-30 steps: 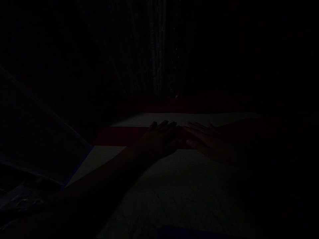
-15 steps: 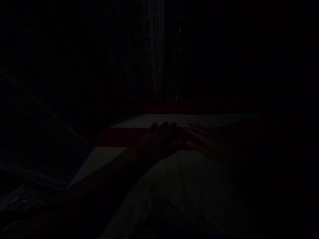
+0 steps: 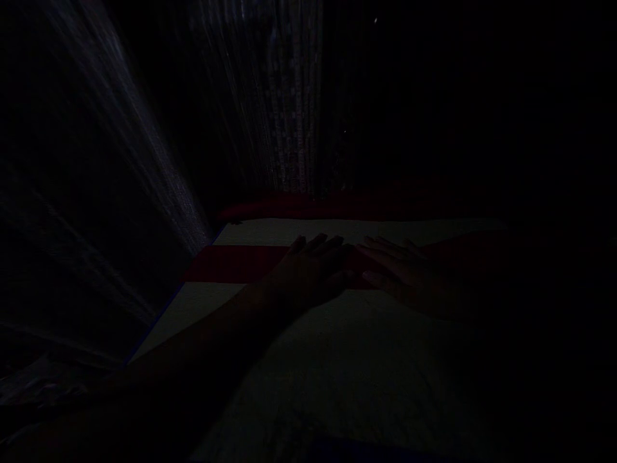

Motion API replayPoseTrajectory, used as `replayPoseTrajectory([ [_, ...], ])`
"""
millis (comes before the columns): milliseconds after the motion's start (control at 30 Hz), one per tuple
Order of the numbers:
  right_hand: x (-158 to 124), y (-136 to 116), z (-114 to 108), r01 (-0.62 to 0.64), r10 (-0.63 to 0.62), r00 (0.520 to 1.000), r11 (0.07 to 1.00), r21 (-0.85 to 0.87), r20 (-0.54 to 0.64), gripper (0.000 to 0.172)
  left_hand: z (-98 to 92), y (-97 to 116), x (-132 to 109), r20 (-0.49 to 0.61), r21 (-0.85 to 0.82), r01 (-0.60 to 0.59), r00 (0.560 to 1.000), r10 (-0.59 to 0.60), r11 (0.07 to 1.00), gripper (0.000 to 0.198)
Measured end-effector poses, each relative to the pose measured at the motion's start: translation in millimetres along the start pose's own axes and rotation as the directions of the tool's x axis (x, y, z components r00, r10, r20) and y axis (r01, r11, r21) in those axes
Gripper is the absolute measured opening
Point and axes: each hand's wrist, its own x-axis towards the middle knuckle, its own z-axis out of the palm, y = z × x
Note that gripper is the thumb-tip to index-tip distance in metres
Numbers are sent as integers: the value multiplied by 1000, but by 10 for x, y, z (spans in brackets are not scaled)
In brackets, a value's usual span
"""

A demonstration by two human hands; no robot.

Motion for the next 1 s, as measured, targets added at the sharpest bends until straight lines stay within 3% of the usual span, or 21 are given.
replayPoseTrajectory([
  [367, -20, -14, 6, 15, -15, 1000, 1000, 1, -9, 70, -9, 3, -1, 14, -9, 8, 1000, -8, 1000, 66],
  [633, 6, -69, -79, 20, -37, 981, 996, -89, -192, 67, -16, 13, 1, 2, 12, 3, 1000, -3, 1000, 65],
  [867, -21, 15, 15, -7, -1, 999, 988, -153, -50, 70, -58, 36, -28, -28, 34, -8, 1000, 9, 999, 65],
  [1000, 18, -70, -99, 11, -27, 983, 996, -90, -184, 66, -103, 54, -43, -13, 15, -42, 999, 42, 999, 68],
])
